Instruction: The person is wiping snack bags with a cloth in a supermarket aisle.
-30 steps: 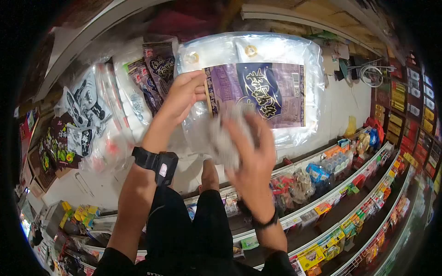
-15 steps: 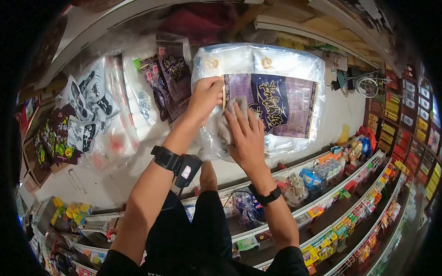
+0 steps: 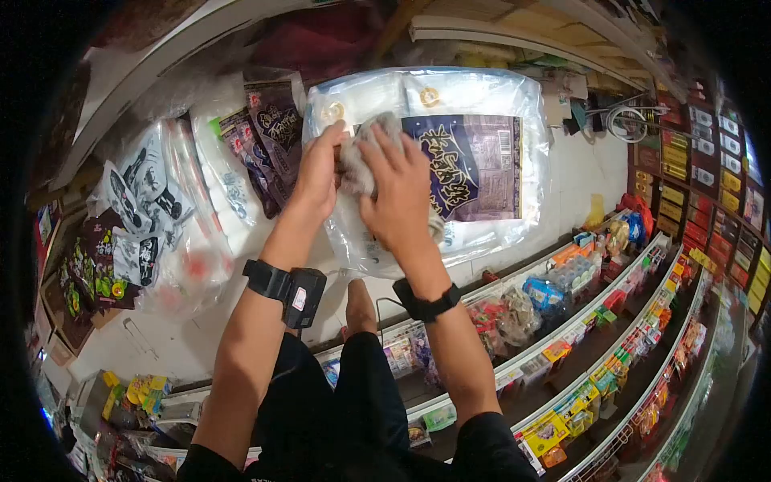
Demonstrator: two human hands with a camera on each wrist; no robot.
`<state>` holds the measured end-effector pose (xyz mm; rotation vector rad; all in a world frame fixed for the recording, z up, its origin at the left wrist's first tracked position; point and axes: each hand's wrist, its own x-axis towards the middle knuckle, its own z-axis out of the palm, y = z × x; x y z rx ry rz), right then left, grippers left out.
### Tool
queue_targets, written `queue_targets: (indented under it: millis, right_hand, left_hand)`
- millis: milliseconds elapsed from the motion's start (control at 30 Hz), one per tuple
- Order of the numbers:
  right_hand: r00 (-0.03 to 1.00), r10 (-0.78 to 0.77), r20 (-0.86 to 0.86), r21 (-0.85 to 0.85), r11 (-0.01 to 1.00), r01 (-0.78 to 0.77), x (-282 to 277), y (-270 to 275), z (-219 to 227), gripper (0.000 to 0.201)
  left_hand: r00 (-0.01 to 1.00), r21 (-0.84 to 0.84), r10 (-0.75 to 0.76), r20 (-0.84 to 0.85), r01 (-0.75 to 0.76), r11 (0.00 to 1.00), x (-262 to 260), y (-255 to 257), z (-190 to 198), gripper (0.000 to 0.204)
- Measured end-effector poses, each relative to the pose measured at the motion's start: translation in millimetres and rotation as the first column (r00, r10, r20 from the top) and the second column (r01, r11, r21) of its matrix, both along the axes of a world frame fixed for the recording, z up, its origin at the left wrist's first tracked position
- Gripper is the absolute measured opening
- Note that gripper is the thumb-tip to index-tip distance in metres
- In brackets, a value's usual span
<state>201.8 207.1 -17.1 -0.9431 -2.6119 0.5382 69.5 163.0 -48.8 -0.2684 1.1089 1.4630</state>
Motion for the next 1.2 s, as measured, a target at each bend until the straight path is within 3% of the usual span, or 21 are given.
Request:
queue_targets:
  millis: [67,167,233,300,433,467,533,567,667,700,800,900,1000,1067,1100,1167,1200]
  right_hand:
    - [0.996,0.055,0.074,-0.027,0.998,-0.053,20.2,-21.5,5.0,0.071]
    - [0.984,0.118,0.135,-0.019,0.993,-0.117,51.4,-47.4,1.6,0.070]
    - [0.978,0.120,0.172,-0.006,0.993,-0.121,74.4,-56.3,2.3,0.065]
    - [0.953,0.114,0.281,0.070,0.988,-0.139,104.6,-57.9,0.8,0.058]
    - [0.978,-0.075,0.194,0.119,0.991,0.053,144.5,-49.2,6.6,0.056]
    - [0.978,-0.077,0.194,0.121,0.991,0.054,147.5,-46.3,10.4,0.056]
    - [0.955,-0.277,0.103,0.145,0.954,0.261,153.1,-42.2,16.6,0.058]
    - [0.954,-0.281,0.101,0.146,0.953,0.265,146.2,-38.7,21.7,0.058]
    - [0.991,-0.132,0.004,0.093,0.987,0.131,111.6,-30.4,18.3,0.057]
    - [0.990,-0.083,0.112,0.111,0.991,0.070,101.9,-31.5,14.3,0.056]
    - [0.989,-0.086,0.118,0.139,0.988,0.069,121.5,-28.8,-6.2,0.059]
    - [0.893,-0.448,-0.038,0.111,0.886,0.450,141.0,-11.1,-9.9,0.074]
    - [0.834,-0.552,0.004,0.158,0.824,0.544,174.1,23.2,-20.4,0.075]
    - [0.771,-0.621,-0.145,-0.008,0.780,0.626,178.3,43.6,-18.8,0.074]
    - [0.774,-0.616,-0.145,-0.009,0.783,0.621,172.8,44.2,-13.4,0.074]
    - [0.793,-0.574,-0.204,0.170,0.777,0.606,151.1,48.5,7.5,0.070]
    - [0.871,-0.460,-0.170,0.225,0.843,0.489,130.7,44.5,22.9,0.064]
  left_hand:
    - [0.930,0.060,-0.009,-0.367,0.034,0.998,8.9,-0.8,-12.9,0.031]
    - [0.935,0.030,-0.111,-0.335,0.129,0.991,10.9,-0.5,-15.7,0.025]
    - [0.947,0.069,-0.035,-0.321,0.060,0.996,18.8,4.1,-19.0,0.025]
    - [0.908,0.048,-0.113,-0.403,0.144,0.988,18.7,1.6,-24.2,0.022]
    - [0.882,0.033,-0.132,-0.452,0.165,0.986,19.5,4.7,-28.2,0.025]
    - [0.873,0.021,-0.110,-0.475,0.137,0.990,20.0,5.5,-24.2,0.026]
    - [0.862,0.009,-0.093,-0.498,0.112,0.994,21.3,3.9,-16.9,0.027]
    - [0.857,0.050,-0.131,-0.498,0.180,0.982,19.7,2.0,-11.2,0.027]
    - [0.802,0.053,-0.263,-0.536,0.343,0.938,15.0,-7.0,-19.9,0.027]
    - [0.748,0.025,-0.329,-0.576,0.418,0.908,12.0,-8.4,-25.4,0.028]
    - [0.746,0.014,-0.363,-0.558,0.445,0.895,11.8,-8.5,-29.3,0.027]
    - [0.765,0.021,-0.365,-0.531,0.442,0.897,11.8,-3.7,-23.1,0.027]
    - [0.733,0.003,-0.390,-0.557,0.472,0.882,13.8,-5.3,-21.6,0.026]
    - [0.734,0.034,-0.361,-0.575,0.463,0.886,17.2,-2.9,-29.5,0.026]
    - [0.735,0.032,-0.358,-0.576,0.457,0.889,18.7,-3.8,-29.7,0.026]
    - [0.687,-0.002,-0.364,-0.629,0.467,0.884,19.3,-3.6,-29.4,0.027]
    - [0.680,0.006,-0.338,-0.651,0.450,0.893,18.9,-4.0,-25.9,0.026]
